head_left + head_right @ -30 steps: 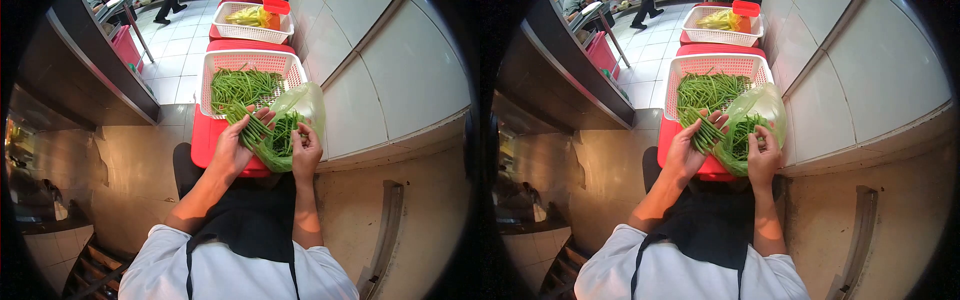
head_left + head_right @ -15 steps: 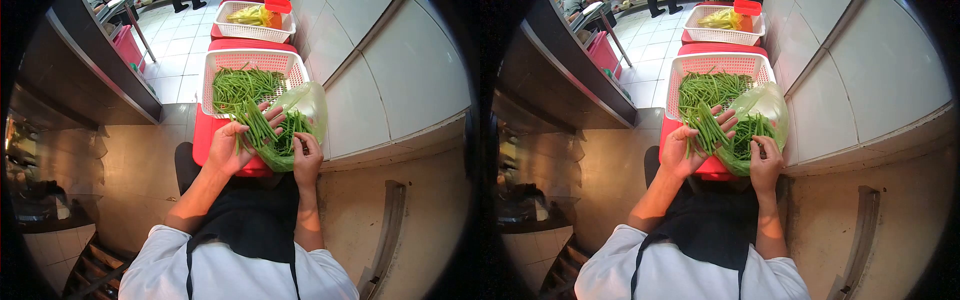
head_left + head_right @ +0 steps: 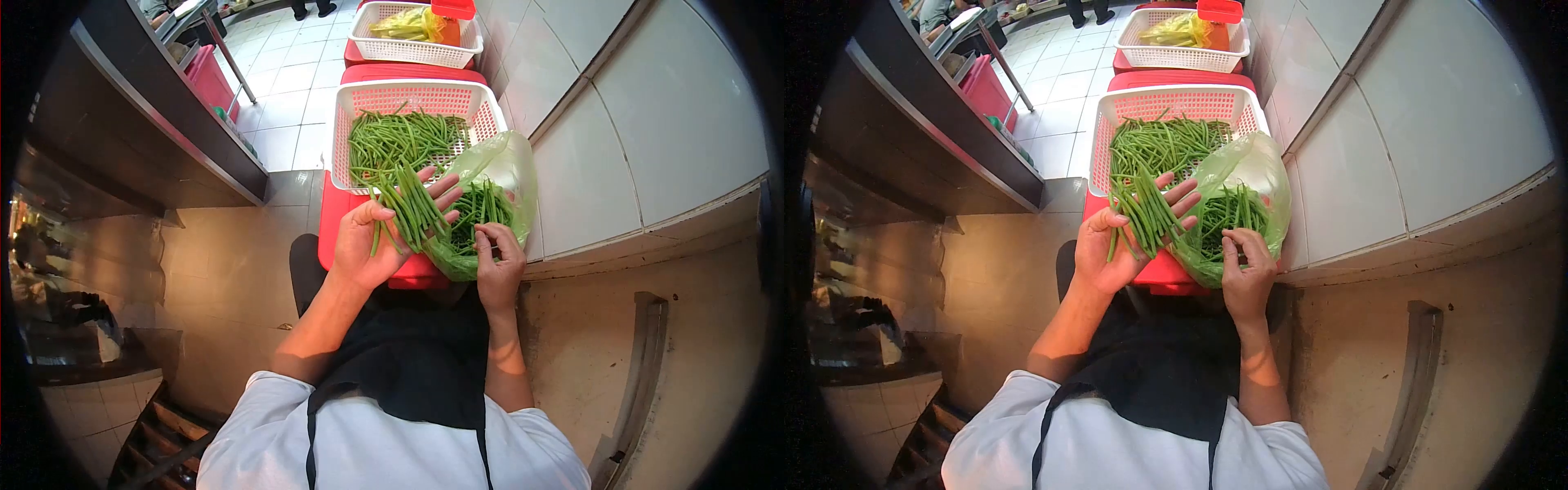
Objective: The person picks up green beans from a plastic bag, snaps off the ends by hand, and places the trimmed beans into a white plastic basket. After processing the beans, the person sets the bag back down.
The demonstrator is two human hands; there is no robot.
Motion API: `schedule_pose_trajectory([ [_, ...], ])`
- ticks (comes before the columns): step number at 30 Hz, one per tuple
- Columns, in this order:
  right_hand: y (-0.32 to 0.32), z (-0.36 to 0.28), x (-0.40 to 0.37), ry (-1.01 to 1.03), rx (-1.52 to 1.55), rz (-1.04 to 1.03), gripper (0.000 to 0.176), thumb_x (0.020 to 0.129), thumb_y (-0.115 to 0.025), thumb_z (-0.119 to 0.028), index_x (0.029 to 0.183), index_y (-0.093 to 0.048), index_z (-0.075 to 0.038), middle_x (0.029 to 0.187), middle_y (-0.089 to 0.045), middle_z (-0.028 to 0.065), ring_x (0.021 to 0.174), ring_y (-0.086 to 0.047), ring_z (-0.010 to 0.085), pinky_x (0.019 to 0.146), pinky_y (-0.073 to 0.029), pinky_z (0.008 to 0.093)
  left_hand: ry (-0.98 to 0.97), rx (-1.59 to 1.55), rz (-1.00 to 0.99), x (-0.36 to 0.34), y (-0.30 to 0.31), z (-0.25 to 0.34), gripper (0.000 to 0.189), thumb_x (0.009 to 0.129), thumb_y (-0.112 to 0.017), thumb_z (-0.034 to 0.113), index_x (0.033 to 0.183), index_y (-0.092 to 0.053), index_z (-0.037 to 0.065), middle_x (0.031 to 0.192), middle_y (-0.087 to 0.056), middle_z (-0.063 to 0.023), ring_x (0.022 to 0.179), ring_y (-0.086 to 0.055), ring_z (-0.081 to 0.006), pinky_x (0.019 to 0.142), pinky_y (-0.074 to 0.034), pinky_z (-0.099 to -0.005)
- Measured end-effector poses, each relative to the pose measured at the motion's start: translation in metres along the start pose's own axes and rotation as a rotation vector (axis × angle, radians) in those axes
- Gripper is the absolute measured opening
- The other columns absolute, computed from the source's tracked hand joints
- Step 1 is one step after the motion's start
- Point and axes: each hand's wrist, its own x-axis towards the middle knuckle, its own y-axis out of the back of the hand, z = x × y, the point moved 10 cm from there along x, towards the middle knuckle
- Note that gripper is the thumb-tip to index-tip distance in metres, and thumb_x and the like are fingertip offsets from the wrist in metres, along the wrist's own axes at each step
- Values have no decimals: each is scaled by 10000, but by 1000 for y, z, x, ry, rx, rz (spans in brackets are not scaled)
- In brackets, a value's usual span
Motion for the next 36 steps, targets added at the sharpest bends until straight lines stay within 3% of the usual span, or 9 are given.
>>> schedule_pose_trajectory([
  [3,3,2,-3,-1,11,5,88,933,-666,0,1004,-715,18,989,-707,123,883,-684,211,738,-543,310,13,-19,25,-1,3,2,828,842,-520,87,1582,-180,-62,1625,-244,-303,1521,-257,-429,1273,-201,-556],
  [6,9,-3,-6,-3,11,22,85,933,-662,9,999,-714,22,975,-707,124,861,-681,209,730,-541,308,-36,86,180,-4,34,10,643,967,-472,124,1558,-282,-42,1490,-469,-266,1371,-495,-373,1191,-376,-506],
  [9,19,-2,-10,1,19,52,80,931,-661,15,992,-712,24,966,-706,120,832,-676,204,716,-538,302,-51,200,277,-14,84,24,487,1055,-420,169,1504,-395,-16,1264,-630,-184,1061,-653,-266,988,-535,-415],
  [13,29,2,-18,-71,71,81,68,931,-667,11,983,-708,26,956,-701,113,810,-669,192,688,-534,290,-98,347,520,-17,119,50,418,1067,-443,193,1430,-468,-12,1144,-656,-142,829,-634,-186,804,-573,-349],
  [20,28,-4,-29,2,51,76,56,936,-661,9,966,-705,25,948,-699,111,850,-675,205,712,-536,305,-107,546,574,118,100,89,584,1031,-566,324,1463,-400,-33,1405,-529,-278,1302,-554,-405,1019,-516,-452],
  [23,32,-18,-33,47,13,74,57,921,-669,26,966,-704,22,942,-695,128,862,-679,239,743,-537,318,-193,1183,675,145,124,116,704,999,-625,403,1487,-385,-45,1462,-499,-277,1291,-566,-383,1071,-460,-431],
  [26,45,-20,-35,64,-33,86,71,910,-674,38,974,-699,23,940,-694,139,849,-681,257,754,-539,320,-560,1548,654,125,136,126,583,985,-656,376,1375,-533,-40,1383,-594,-228,1253,-594,-304,1034,-468,-369],
  [30,51,4,-35,-21,-25,80,64,910,-676,34,971,-695,25,935,-697,125,838,-680,246,748,-541,320,-619,1325,491,44,105,85,318,1025,-601,216,1219,-650,-30,1151,-698,-137,1080,-649,-187,935,-498,-306],
  [36,33,-23,2,141,-180,49,108,868,-700,37,972,-686,11,972,-708,141,868,-695,312,754,-552,372,-514,1634,394,-16,58,36,316,938,-728,207,1170,-651,7,897,-672,-49,783,-632,-136,704,-518,-309],
])
